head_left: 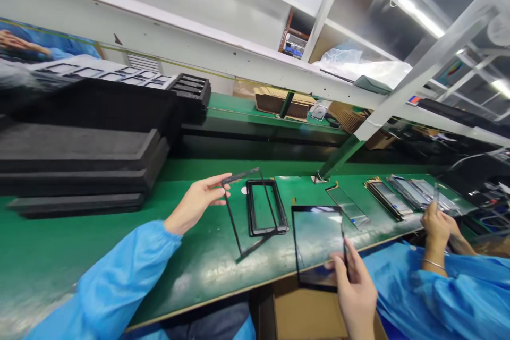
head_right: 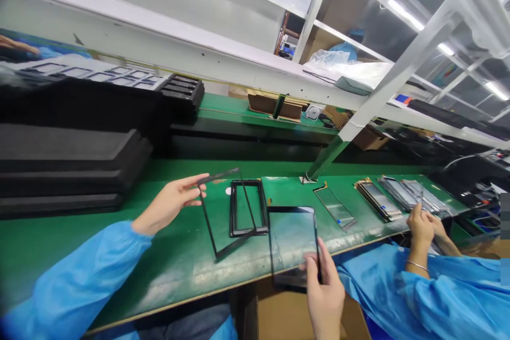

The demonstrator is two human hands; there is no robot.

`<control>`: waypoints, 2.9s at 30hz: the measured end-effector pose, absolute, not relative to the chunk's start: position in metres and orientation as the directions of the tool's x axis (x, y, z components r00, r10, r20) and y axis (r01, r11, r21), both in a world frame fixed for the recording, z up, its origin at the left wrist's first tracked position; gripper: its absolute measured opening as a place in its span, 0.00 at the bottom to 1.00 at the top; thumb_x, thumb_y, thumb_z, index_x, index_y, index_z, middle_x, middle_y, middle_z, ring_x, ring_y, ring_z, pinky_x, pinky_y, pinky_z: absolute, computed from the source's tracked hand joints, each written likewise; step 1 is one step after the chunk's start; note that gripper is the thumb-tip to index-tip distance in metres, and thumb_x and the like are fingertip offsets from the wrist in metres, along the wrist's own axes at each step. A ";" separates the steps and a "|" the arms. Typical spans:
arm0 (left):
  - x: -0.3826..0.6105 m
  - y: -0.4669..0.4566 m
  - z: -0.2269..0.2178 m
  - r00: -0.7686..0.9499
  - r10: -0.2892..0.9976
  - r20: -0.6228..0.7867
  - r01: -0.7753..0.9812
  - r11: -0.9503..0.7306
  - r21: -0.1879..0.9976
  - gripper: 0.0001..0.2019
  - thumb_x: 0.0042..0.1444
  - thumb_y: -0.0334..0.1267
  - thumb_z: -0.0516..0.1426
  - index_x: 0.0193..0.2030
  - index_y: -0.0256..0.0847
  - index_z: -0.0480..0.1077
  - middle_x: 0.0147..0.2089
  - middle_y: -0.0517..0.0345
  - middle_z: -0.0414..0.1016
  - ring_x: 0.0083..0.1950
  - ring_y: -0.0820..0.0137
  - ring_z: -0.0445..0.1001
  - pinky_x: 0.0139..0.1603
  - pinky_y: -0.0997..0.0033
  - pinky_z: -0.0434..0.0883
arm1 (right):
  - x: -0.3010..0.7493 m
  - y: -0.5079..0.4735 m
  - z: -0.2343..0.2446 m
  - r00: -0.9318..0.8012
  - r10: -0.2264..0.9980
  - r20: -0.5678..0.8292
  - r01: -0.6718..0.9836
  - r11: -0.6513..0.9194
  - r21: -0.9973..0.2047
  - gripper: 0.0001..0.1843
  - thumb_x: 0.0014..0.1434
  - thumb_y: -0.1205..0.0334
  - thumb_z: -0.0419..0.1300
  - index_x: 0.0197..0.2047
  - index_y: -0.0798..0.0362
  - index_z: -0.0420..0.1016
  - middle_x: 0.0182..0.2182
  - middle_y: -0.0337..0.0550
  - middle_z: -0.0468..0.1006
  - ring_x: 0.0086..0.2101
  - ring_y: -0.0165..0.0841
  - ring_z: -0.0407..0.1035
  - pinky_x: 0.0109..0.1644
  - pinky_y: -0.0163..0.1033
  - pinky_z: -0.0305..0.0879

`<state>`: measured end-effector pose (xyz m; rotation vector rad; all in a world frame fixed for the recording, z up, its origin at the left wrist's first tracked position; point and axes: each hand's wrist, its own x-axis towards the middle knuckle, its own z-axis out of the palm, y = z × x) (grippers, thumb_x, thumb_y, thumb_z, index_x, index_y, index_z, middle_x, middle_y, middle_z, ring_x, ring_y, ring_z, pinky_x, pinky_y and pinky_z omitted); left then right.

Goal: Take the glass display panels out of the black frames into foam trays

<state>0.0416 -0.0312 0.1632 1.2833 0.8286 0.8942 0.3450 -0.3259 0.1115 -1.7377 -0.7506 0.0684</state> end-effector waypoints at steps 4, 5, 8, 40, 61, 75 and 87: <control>0.009 -0.077 0.167 0.371 0.929 -0.014 -0.139 0.070 0.988 0.24 0.50 0.40 0.71 0.56 0.42 0.84 0.40 0.53 0.83 0.35 0.66 0.82 0.33 0.68 0.82 | 0.281 -0.295 0.123 0.660 0.751 -0.025 0.008 -0.040 -0.999 0.40 0.57 0.45 0.75 0.69 0.49 0.74 0.34 0.38 0.79 0.24 0.30 0.68 0.22 0.33 0.66; 0.003 -0.086 0.168 0.354 0.935 -0.005 -0.141 0.059 0.988 0.23 0.50 0.39 0.71 0.54 0.42 0.85 0.39 0.53 0.83 0.34 0.66 0.82 0.32 0.68 0.81 | 0.266 -0.289 0.123 0.629 0.775 -0.057 -0.038 -0.043 -0.998 0.39 0.57 0.45 0.76 0.67 0.49 0.76 0.34 0.38 0.78 0.23 0.28 0.66 0.21 0.31 0.64; -0.011 -0.105 0.174 0.320 0.946 0.058 -0.118 -0.021 0.993 0.18 0.53 0.39 0.70 0.52 0.43 0.86 0.36 0.54 0.83 0.33 0.67 0.81 0.34 0.68 0.81 | 0.234 -0.277 0.123 0.565 0.817 -0.110 -0.109 -0.059 -0.992 0.37 0.57 0.45 0.76 0.66 0.48 0.78 0.34 0.39 0.77 0.23 0.26 0.63 0.20 0.29 0.63; -0.041 -0.133 0.183 0.240 0.924 0.296 -0.106 -0.278 0.955 0.13 0.57 0.32 0.69 0.47 0.53 0.88 0.39 0.55 0.84 0.35 0.68 0.81 0.34 0.74 0.81 | 0.208 -0.277 0.145 0.400 0.900 -0.173 -0.125 -0.133 -0.983 0.36 0.56 0.47 0.76 0.66 0.48 0.79 0.34 0.40 0.78 0.24 0.28 0.67 0.21 0.31 0.63; -0.029 -0.140 0.151 0.269 0.955 -0.124 -0.295 0.205 0.933 0.21 0.53 0.44 0.75 0.54 0.46 0.86 0.34 0.54 0.83 0.35 0.68 0.81 0.29 0.79 0.80 | 0.169 -0.277 0.116 0.576 0.812 -0.097 -0.022 -0.104 -0.994 0.36 0.63 0.49 0.71 0.71 0.46 0.72 0.40 0.42 0.79 0.34 0.33 0.71 0.30 0.33 0.72; -0.019 -0.137 0.139 0.263 0.944 -0.197 -0.347 0.283 0.894 0.22 0.53 0.42 0.75 0.55 0.46 0.85 0.39 0.53 0.84 0.41 0.63 0.84 0.31 0.72 0.84 | 0.171 -0.271 0.120 0.547 0.829 -0.116 -0.035 -0.116 -0.993 0.38 0.62 0.50 0.72 0.72 0.49 0.71 0.37 0.41 0.77 0.29 0.30 0.70 0.26 0.32 0.71; -0.022 -0.144 0.149 0.286 0.931 -0.226 -0.228 0.295 0.928 0.21 0.56 0.44 0.73 0.55 0.42 0.84 0.40 0.49 0.89 0.41 0.58 0.89 0.33 0.74 0.84 | 0.188 -0.268 0.115 0.525 0.790 0.317 0.527 -0.010 -0.850 0.31 0.67 0.55 0.66 0.72 0.43 0.70 0.71 0.54 0.66 0.69 0.52 0.63 0.70 0.63 0.62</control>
